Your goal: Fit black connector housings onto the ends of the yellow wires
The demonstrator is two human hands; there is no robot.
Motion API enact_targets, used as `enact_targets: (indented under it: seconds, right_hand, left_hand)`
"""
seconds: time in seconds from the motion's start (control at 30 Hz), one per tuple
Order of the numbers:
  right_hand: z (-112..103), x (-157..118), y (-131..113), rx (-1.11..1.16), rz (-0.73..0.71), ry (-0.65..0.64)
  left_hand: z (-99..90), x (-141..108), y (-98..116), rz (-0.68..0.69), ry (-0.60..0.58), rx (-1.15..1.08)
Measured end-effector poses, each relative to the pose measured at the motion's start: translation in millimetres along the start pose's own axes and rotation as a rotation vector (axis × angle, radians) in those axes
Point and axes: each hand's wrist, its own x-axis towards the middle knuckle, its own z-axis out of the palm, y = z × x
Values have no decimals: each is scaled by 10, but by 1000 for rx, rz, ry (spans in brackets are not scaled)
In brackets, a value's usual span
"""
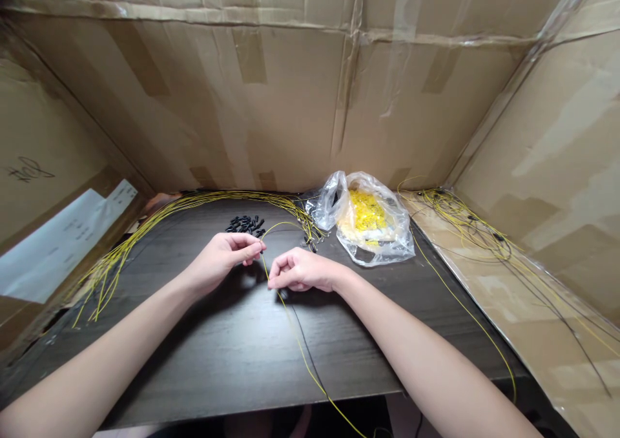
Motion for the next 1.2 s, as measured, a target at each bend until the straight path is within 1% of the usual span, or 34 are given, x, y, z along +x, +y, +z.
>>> enact_targets:
  seconds: [0.13, 0.2, 0.27, 0.37, 0.53, 0.6, 0.67, 0.77, 0.9, 1.0, 1.07, 1.13, 1.2]
  right_hand:
    - [8, -30, -10, -159, 66, -136]
    - [15, -35, -13, -185, 77, -157]
    - [18, -39, -26, -180, 100, -142]
    - [5, -47, -56, -164, 107, -80]
    - [-22, -28, -71, -81, -34, 162]
    - [-6, -8, -62, -38, -68, 229]
    - [25, 15, -48, -6, -85, 261]
    - [64, 45, -23, 16, -89, 273]
    - [61, 51, 1, -22, -77, 252]
    - [39, 27, -5, -142, -42, 132]
    - [27, 7, -18, -211, -15, 52]
    - [19, -10, -35, -244, -4, 18]
    - [19, -18, -52, -251, -16, 24]
  left_hand:
    - [-16, 10, -4, -10, 35, -23]
    - [-29, 20, -19, -13, 54, -41]
    - [-44, 31, -34, -23, 55, -58]
    - [-57, 41, -47, -42, 23, -71]
    - [-40, 20, -28, -40, -36, -52]
    - [-23, 4, -13, -25, -70, -16]
    - [-6, -8, -3, -17, -94, 17]
    - [12, -16, -3, -20, -92, 31]
    - [12, -6, -21, -20, -48, 22]
    - [-5, 8, -30, -23, -1, 17]
    - [-20, 17, -32, -27, 12, 13]
    - [-33, 24, -37, -26, 11, 0]
    - [-44, 29, -46, -25, 5, -24]
